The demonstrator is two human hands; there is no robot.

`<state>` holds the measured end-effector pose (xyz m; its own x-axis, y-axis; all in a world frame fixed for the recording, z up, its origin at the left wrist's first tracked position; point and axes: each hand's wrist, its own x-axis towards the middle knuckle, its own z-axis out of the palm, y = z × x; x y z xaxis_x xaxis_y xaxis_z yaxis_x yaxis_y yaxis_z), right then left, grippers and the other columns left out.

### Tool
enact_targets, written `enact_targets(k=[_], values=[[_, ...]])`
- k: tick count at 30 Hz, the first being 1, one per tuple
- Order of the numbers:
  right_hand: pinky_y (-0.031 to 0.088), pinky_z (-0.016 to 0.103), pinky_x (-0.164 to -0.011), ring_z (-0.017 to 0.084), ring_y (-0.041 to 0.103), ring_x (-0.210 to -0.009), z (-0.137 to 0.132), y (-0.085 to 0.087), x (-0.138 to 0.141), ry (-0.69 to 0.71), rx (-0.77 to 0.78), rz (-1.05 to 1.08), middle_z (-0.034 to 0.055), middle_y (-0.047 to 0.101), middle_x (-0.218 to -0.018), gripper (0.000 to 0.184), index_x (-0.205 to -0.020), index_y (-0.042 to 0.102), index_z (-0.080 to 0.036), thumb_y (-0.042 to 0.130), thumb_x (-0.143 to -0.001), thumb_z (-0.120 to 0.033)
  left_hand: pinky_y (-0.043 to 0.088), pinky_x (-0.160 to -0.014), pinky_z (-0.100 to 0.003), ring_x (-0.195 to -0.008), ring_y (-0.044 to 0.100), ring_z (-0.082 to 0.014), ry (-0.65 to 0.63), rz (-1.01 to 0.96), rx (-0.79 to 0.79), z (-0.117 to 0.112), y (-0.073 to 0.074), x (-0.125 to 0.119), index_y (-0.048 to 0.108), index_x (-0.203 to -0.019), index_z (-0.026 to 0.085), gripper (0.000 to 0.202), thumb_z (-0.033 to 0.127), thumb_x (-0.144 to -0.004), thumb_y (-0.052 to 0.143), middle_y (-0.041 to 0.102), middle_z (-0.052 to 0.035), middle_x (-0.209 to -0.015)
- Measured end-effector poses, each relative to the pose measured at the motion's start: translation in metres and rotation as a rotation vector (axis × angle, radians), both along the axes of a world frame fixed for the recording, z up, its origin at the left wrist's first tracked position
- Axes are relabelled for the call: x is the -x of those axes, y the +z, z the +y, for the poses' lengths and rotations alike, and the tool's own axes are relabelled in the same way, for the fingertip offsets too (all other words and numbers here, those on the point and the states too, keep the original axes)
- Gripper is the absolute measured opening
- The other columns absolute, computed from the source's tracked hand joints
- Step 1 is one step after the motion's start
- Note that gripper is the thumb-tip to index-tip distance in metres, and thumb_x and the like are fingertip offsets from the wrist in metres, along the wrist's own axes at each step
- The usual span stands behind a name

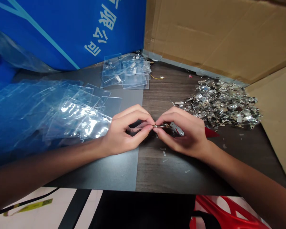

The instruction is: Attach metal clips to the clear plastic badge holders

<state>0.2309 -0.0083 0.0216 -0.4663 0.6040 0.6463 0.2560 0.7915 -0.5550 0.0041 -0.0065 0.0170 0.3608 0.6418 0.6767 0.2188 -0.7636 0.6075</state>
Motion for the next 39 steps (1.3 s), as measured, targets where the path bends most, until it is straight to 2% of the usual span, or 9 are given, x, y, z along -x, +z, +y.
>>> enact_targets(k=[6,11,15,18,27,33,36,39], values=[[0.058,0.037,-0.075,0.021,0.071,-0.082,-0.002,0.002,-0.001,-0.002,0.009,0.053,0.0054,0.078,-0.096,0.016,-0.111,0.073,-0.025,0.076,-0.099,-0.015,0.061,-0.073,-0.025,-0.080,0.075,-0.0139,0.000,-0.025,-0.057,0.001,-0.002,0.001,0.078,-0.105,0.018,0.014,0.008,-0.095,0.079,0.081,-0.0055,-0.094],[0.057,0.038,-0.076,0.021,0.069,-0.083,-0.004,0.005,-0.002,0.053,0.238,0.134,0.0056,0.076,-0.094,0.007,-0.110,0.075,-0.025,0.069,-0.106,-0.025,0.063,-0.076,-0.026,-0.083,0.078,-0.0155,0.012,-0.028,-0.071,0.001,0.000,0.001,0.078,-0.107,0.019,0.017,0.006,-0.096,0.078,0.083,-0.0054,-0.094],[0.057,0.034,-0.077,0.018,0.070,-0.081,-0.005,0.009,-0.002,0.107,0.389,0.187,0.0048,0.076,-0.093,0.012,-0.107,0.077,-0.023,0.066,-0.110,-0.027,0.065,-0.077,-0.028,-0.085,0.079,-0.0166,-0.018,-0.053,-0.109,0.002,-0.004,0.003,0.078,-0.111,0.021,0.023,0.005,-0.095,0.078,0.083,-0.0054,-0.096],[0.057,0.032,-0.078,0.016,0.069,-0.078,-0.006,0.009,-0.001,0.105,0.443,0.209,0.0044,0.077,-0.095,0.015,-0.106,0.079,-0.021,0.066,-0.112,-0.028,0.066,-0.078,-0.029,-0.086,0.080,-0.0171,-0.037,-0.064,-0.148,0.003,-0.008,0.005,0.079,-0.112,0.023,0.028,0.002,-0.094,0.078,0.083,-0.0052,-0.097],[0.058,0.031,-0.074,0.014,0.066,-0.070,-0.006,0.008,0.002,0.104,0.441,0.202,0.0032,0.075,-0.085,0.022,-0.104,0.080,-0.020,0.064,-0.114,-0.032,0.070,-0.078,-0.029,-0.090,0.080,-0.0173,-0.070,-0.039,-0.230,0.006,-0.012,0.008,0.080,-0.100,0.025,0.014,0.013,-0.102,0.074,0.078,-0.0056,-0.096],[0.056,0.029,-0.072,0.013,0.065,-0.067,-0.008,0.008,0.002,0.077,0.457,0.193,0.0008,0.073,-0.081,0.023,-0.102,0.079,-0.020,0.063,-0.114,-0.031,0.070,-0.081,-0.031,-0.093,0.077,-0.0183,-0.140,-0.014,-0.236,0.006,-0.010,0.009,0.077,-0.101,0.022,0.022,0.001,-0.097,0.070,0.072,-0.0073,-0.100],[0.056,0.028,-0.071,0.012,0.064,-0.066,-0.009,0.008,0.002,0.076,0.462,0.195,-0.0004,0.072,-0.079,0.024,-0.101,0.079,-0.020,0.062,-0.115,-0.030,0.070,-0.080,-0.031,-0.092,0.076,-0.0184,-0.160,0.003,-0.233,0.006,-0.009,0.009,0.077,-0.101,0.021,0.022,0.001,-0.096,0.069,0.072,-0.0076,-0.101],[0.056,0.028,-0.070,0.012,0.064,-0.065,-0.009,0.008,0.003,0.072,0.457,0.190,-0.0001,0.073,-0.080,0.023,-0.101,0.079,-0.020,0.063,-0.114,-0.030,0.069,-0.077,-0.030,-0.090,0.076,-0.0169,-0.127,0.005,-0.225,0.006,-0.010,0.008,0.076,-0.101,0.024,0.021,0.003,-0.098,0.070,0.072,-0.0056,-0.099]])
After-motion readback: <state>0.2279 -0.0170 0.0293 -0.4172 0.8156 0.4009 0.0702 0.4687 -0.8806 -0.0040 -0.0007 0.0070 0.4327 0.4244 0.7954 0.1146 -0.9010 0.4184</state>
